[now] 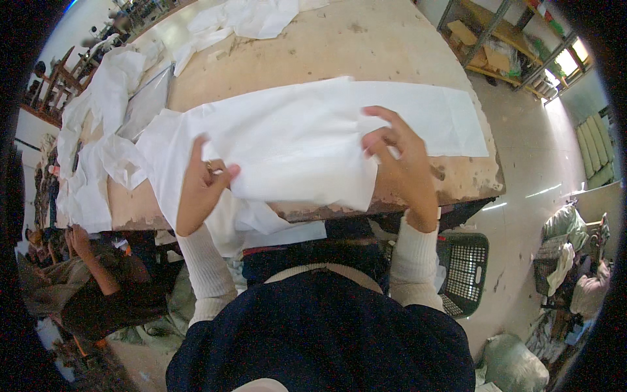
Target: The person measures and cuts white fabric pieces on a worktable using a measuring tape and scissors. They repeatedly fold, align, and trim the fabric, then stack the cut pieces on the table.
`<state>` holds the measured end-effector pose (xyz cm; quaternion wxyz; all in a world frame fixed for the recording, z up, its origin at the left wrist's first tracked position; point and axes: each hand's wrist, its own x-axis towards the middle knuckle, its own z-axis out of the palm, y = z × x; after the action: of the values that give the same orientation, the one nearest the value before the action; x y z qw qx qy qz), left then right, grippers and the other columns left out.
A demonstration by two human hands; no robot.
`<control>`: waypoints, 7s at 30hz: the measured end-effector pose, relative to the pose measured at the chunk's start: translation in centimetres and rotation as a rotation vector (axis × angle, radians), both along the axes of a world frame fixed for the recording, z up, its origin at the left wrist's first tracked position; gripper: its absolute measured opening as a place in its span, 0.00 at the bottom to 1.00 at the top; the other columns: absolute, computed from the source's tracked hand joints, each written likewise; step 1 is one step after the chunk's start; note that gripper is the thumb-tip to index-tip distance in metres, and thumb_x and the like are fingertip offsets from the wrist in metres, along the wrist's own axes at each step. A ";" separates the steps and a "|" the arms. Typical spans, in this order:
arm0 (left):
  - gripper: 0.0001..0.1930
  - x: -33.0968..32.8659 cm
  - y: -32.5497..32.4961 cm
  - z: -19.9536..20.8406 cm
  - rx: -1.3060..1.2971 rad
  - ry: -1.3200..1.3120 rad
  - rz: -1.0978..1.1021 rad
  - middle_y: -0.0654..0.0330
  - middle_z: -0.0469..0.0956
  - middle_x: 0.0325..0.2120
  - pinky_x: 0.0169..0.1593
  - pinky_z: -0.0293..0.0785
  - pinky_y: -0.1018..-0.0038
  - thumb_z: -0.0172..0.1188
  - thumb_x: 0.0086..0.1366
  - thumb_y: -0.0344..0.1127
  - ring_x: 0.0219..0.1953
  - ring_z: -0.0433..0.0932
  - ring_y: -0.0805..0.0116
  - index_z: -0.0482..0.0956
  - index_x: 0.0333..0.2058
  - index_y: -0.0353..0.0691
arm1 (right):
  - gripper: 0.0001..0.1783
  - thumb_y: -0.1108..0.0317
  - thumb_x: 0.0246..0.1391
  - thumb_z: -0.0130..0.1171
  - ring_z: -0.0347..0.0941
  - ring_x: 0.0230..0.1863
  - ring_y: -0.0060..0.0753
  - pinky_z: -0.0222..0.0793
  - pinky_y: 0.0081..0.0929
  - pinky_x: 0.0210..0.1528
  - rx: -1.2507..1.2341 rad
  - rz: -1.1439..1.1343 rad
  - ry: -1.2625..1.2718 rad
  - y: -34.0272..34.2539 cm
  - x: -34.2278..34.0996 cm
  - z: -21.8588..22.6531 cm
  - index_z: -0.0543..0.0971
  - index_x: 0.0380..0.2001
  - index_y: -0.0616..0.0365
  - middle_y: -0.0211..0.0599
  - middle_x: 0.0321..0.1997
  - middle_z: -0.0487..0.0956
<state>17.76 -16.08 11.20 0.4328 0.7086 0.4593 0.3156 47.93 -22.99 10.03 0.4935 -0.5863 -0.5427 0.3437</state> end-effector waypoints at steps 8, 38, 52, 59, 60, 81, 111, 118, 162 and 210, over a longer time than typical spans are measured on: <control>0.13 -4.3 -0.8 -1.1 0.215 0.113 0.180 0.58 0.79 0.31 0.35 0.69 0.79 0.54 0.63 0.33 0.33 0.76 0.73 0.74 0.46 0.37 | 0.35 0.53 0.50 0.57 0.62 0.59 0.54 0.53 0.55 0.58 -0.676 -1.002 -0.984 -2.7 16.0 -7.4 0.64 0.54 0.67 0.52 0.58 0.68; 0.13 3.0 3.9 0.4 0.146 -0.523 0.108 0.67 0.74 0.19 0.28 0.65 0.85 0.57 0.64 0.37 0.22 0.69 0.83 0.78 0.30 0.30 | 0.26 0.84 0.47 0.56 0.69 0.49 0.27 0.67 0.21 0.50 0.307 0.047 0.222 3.2 -2.1 4.6 0.67 0.51 0.61 0.39 0.53 0.69; 0.13 -0.1 4.3 -0.7 0.533 -0.483 -0.339 0.59 0.77 0.31 0.43 0.70 0.77 0.61 0.42 0.17 0.37 0.76 0.67 0.80 0.30 0.36 | 0.26 0.84 0.43 0.58 0.77 0.43 0.35 0.70 0.33 0.48 0.634 0.092 0.038 1.7 -0.9 1.1 0.71 0.49 0.60 0.41 0.39 0.80; 0.15 -4.4 12.4 0.4 0.141 0.008 -0.273 0.61 0.71 0.47 0.48 0.66 0.75 0.55 0.58 0.28 0.47 0.69 0.72 0.74 0.45 0.38 | 0.12 0.72 0.37 0.64 0.73 0.41 0.29 0.67 0.25 0.46 0.562 0.216 -0.239 1.3 -1.8 2.5 0.80 0.30 0.59 0.37 0.37 0.76; 0.14 -5.2 15.3 -1.7 0.203 0.118 -0.053 0.62 0.74 0.43 0.45 0.68 0.76 0.56 0.59 0.30 0.40 0.72 0.72 0.76 0.45 0.42 | 0.11 0.70 0.37 0.64 0.73 0.41 0.29 0.67 0.25 0.46 0.539 0.143 -0.150 1.5 -1.0 1.9 0.79 0.29 0.58 0.37 0.37 0.76; 0.07 -6.4 19.8 -10.7 0.290 0.184 0.344 0.62 0.75 0.27 0.29 0.69 0.80 0.61 0.56 0.31 0.22 0.71 0.75 0.80 0.34 0.39 | 0.09 0.63 0.52 0.58 0.68 0.30 0.27 0.61 0.23 0.33 -0.062 0.003 -0.608 5.4 -4.1 -4.1 0.76 0.30 0.58 0.32 0.26 0.74; 0.11 -8.2 20.8 -10.6 0.297 0.274 0.162 0.60 0.76 0.32 0.36 0.72 0.78 0.58 0.57 0.34 0.31 0.74 0.70 0.77 0.38 0.39 | 0.16 0.69 0.55 0.50 0.67 0.49 0.37 0.61 0.32 0.53 0.529 0.658 -0.430 4.7 -19.2 -0.2 0.71 0.47 0.60 0.43 0.47 0.72; 0.12 -8.4 19.5 -11.3 0.216 0.052 0.216 0.59 0.77 0.33 0.38 0.73 0.76 0.58 0.55 0.32 0.34 0.75 0.71 0.77 0.38 0.39 | 0.20 0.65 0.58 0.52 0.62 0.60 0.39 0.52 0.33 0.64 0.181 -0.188 -0.775 3.7 2.5 -5.9 0.70 0.53 0.58 0.42 0.56 0.70; 0.04 -5.6 21.1 -12.1 0.333 0.196 0.313 0.54 0.77 0.28 0.35 0.72 0.71 0.60 0.54 0.29 0.30 0.76 0.63 0.79 0.30 0.38 | 0.24 0.65 0.54 0.55 0.71 0.48 0.41 0.63 0.41 0.53 0.290 -0.513 -1.179 3.2 7.3 -7.7 0.68 0.54 0.61 0.40 0.48 0.75; 0.07 -1.6 -3.1 -6.0 0.374 0.354 0.124 0.55 0.75 0.26 0.33 0.71 0.71 0.59 0.56 0.27 0.29 0.76 0.61 0.75 0.35 0.37 | 0.14 0.75 0.45 0.52 0.75 0.36 0.43 0.72 0.34 0.38 0.260 0.658 -0.834 4.7 -12.4 -6.1 0.72 0.39 0.65 0.42 0.40 0.72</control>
<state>16.14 -19.20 5.16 0.1870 0.7911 0.5039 0.2921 35.50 -18.25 3.96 0.1714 -0.4064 -0.8852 0.1482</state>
